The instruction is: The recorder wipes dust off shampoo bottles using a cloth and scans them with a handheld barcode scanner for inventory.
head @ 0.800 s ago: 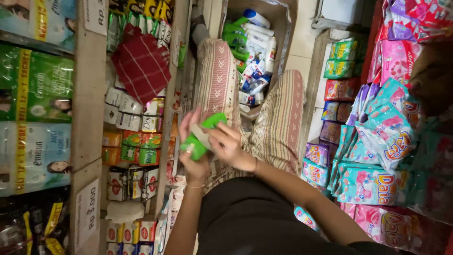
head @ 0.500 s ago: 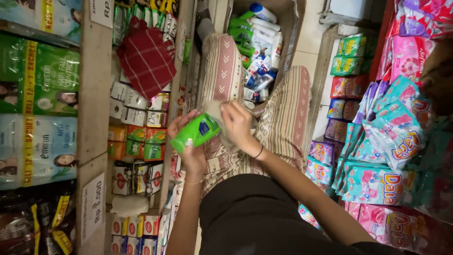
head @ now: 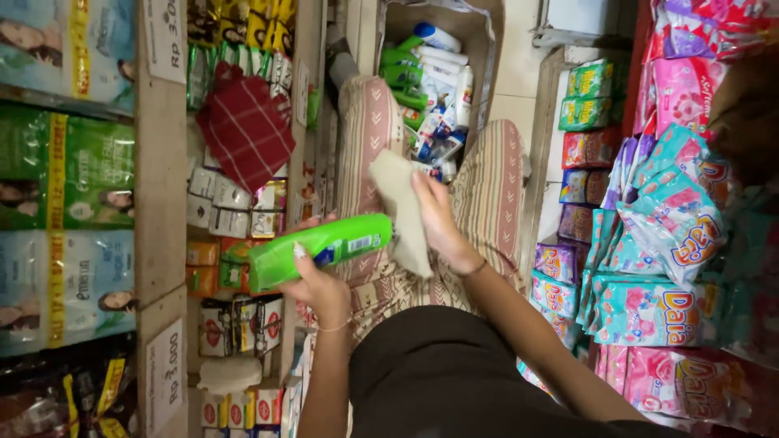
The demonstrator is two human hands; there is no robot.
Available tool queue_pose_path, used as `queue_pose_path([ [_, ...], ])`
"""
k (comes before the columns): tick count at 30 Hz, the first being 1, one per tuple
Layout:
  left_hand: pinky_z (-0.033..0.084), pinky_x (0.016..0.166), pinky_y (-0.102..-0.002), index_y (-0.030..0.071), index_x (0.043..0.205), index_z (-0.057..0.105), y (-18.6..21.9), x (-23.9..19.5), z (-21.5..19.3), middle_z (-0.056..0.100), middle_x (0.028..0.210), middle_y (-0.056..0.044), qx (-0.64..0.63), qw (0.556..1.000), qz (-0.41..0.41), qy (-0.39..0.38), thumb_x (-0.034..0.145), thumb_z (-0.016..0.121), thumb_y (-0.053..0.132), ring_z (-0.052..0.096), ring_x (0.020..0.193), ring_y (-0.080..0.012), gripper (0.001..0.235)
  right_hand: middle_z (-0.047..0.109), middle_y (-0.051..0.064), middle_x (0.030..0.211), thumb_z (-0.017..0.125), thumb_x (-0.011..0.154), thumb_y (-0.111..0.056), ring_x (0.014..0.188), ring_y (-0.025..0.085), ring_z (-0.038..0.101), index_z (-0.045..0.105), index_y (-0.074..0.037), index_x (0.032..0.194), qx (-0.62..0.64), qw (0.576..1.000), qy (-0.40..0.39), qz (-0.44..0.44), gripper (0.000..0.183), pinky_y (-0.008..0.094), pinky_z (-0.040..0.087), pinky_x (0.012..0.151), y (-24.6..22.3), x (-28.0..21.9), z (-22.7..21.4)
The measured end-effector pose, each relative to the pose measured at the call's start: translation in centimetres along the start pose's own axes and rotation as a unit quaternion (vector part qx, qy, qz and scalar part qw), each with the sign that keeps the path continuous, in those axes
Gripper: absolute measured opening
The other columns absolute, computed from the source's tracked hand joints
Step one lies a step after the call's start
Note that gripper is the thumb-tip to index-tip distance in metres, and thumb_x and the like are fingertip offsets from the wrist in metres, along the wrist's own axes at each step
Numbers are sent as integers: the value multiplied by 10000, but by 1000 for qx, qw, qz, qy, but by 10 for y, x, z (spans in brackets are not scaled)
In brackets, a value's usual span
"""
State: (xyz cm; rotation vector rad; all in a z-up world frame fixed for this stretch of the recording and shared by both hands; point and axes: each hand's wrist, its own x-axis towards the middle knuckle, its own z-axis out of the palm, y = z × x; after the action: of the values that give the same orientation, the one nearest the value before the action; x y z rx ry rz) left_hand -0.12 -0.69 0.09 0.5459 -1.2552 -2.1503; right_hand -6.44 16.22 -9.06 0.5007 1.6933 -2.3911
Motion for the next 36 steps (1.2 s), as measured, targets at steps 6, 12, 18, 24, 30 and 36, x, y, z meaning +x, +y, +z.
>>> queue_pose_path([
  [6,574,1057,-432,102,1364,353,-4,-33,39,599,1315,-168,66,943,138,-296,943,788,53,638,1230,-336,608,718,70,904,349,1172,-373,723,148,708,644,-34,1274,-27,975,-185,-121,461,273,613,646,37,-43,-11],
  [12,536,1056,-482,131,1410,368,-26,-41,29,530,1312,-195,177,863,202,-428,782,816,-4,596,1223,-350,783,550,251,1072,620,1102,-282,884,436,587,408,20,1361,-104,915,-223,-319,451,381,554,784,-15,-74,-12],
  [18,496,1088,-408,58,1433,326,-18,-48,26,475,1331,-165,141,892,105,-416,842,764,-37,580,1190,-269,742,671,67,801,607,1051,-307,651,173,609,708,-29,967,-401,916,-25,-7,307,321,453,573,39,-55,-62],
  [24,348,1213,-442,6,1566,250,21,-41,44,447,1487,-208,279,880,-93,-374,1059,453,75,467,1391,-319,550,605,65,1316,370,1041,-545,1163,170,650,517,-108,1429,202,973,81,-76,602,339,566,979,-100,-62,-62],
  [30,260,1245,-477,32,1524,321,17,-62,64,361,1551,-255,334,778,29,-532,1057,500,47,344,1493,-388,501,425,270,1463,687,959,-425,1397,412,429,463,-32,1323,-306,836,-105,-443,581,507,401,1151,-192,-88,3],
  [36,333,1192,-406,32,1567,256,51,-53,110,443,1462,-204,206,769,-109,-596,951,615,-2,458,1384,-311,714,672,167,1223,655,1105,-256,1117,216,692,566,-1,1256,-61,952,33,-297,310,347,573,987,-150,-94,-47],
])
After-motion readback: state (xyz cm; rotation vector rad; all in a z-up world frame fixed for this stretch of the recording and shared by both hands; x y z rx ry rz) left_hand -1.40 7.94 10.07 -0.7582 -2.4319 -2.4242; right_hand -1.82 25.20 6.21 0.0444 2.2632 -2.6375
